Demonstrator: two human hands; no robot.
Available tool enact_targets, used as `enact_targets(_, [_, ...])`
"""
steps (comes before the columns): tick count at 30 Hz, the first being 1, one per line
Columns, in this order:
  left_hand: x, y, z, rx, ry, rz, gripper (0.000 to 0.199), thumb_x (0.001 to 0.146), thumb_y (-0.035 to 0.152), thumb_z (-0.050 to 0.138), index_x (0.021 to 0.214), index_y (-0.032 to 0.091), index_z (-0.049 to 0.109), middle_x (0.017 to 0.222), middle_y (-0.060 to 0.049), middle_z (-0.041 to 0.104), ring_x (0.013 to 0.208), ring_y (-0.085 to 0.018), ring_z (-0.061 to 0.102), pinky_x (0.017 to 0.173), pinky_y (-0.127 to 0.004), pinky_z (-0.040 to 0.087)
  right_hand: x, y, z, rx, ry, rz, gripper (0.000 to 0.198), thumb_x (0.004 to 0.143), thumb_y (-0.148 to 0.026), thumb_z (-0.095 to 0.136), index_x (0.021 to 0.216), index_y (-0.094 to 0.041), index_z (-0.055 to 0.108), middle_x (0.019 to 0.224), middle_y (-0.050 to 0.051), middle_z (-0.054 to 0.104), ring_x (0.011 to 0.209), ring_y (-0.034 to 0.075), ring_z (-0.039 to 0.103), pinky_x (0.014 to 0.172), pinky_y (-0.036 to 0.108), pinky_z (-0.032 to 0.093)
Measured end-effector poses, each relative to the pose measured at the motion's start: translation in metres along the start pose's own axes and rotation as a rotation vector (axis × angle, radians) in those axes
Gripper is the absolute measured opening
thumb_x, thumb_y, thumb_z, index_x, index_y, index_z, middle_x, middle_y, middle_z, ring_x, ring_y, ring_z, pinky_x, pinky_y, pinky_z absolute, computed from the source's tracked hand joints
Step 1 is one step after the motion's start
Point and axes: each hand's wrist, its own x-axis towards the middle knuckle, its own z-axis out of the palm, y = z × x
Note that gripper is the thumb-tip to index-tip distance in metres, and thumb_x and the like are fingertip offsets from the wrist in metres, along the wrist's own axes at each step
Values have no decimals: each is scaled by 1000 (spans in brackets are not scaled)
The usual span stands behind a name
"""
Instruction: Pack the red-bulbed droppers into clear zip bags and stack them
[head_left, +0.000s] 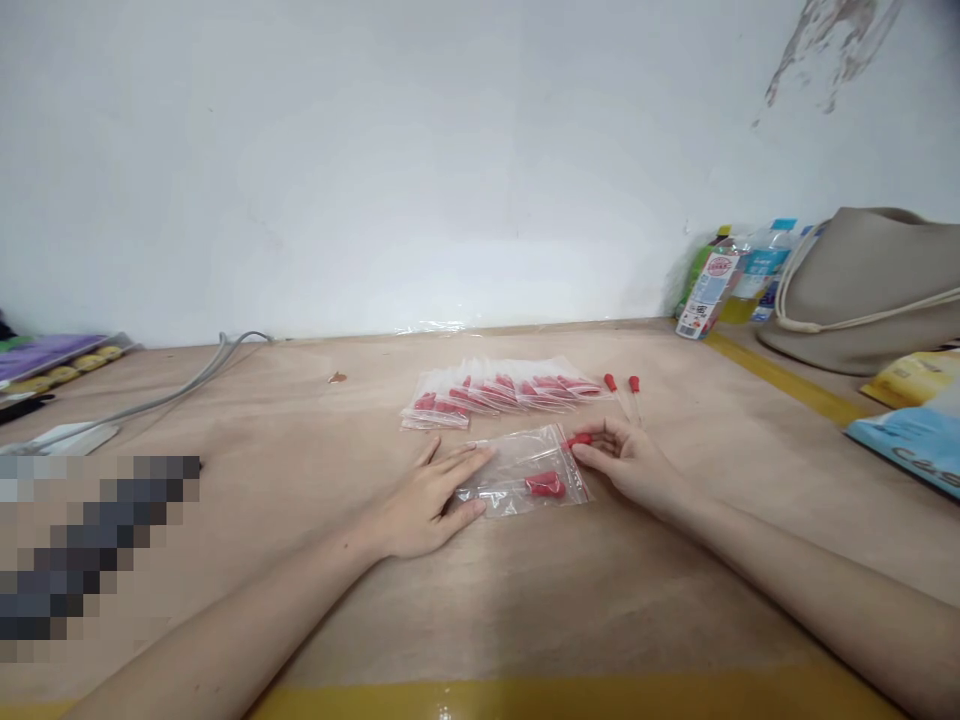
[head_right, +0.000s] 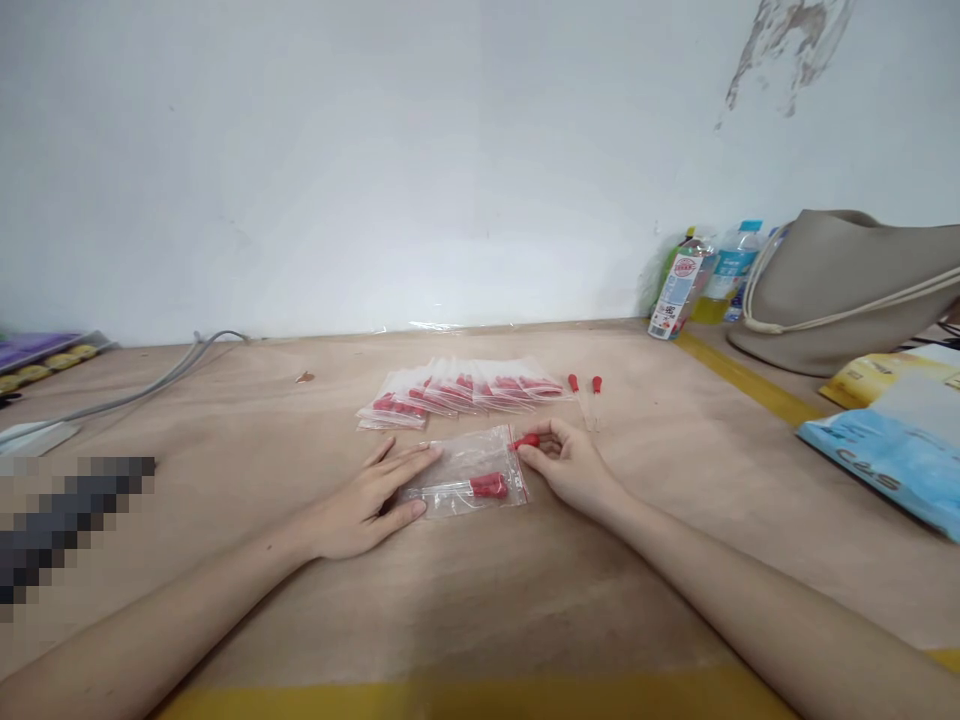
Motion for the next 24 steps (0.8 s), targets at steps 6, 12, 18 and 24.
enact_targets(6, [0,1,0,8,-4,0,54,93,42,35,142,28,14,142,-5,34,132,-21,27,109,-53,4,7,-1,-8,-456,-185,-288,17,69,-32,62,78,-20,71,72,3,64,70,16,57,65,30,46])
enact_targets(12, [0,2,-1,-16,-5,3,54,93,41,36,142,29,15,142,-5,35,132,-22,28,109,-54,3,8,-2,-2,-468,-206,-407,16,74,-24,59,84,-24,71,80,2,69,76,18,60,74,34,47])
enact_targets(18, [1,1,-1,-29,-7,-4,49,93,42,36,139,30,24,142,-2,33,132,-22,27,109,-53,1,2,-1,-3,-493,-267,-453,21,76,-22,56,89,-29,70,83,1,69,83,19,59,84,40,43])
enact_targets(24, [1,2,-2,-41,-30,-16,47,93,42,36,138,31,27,143,-1,32,133,-22,25,109,-55,0,23,-10,-24,-661,184,-377,14,74,-30,55,76,-22,66,83,4,67,81,20,60,79,36,44])
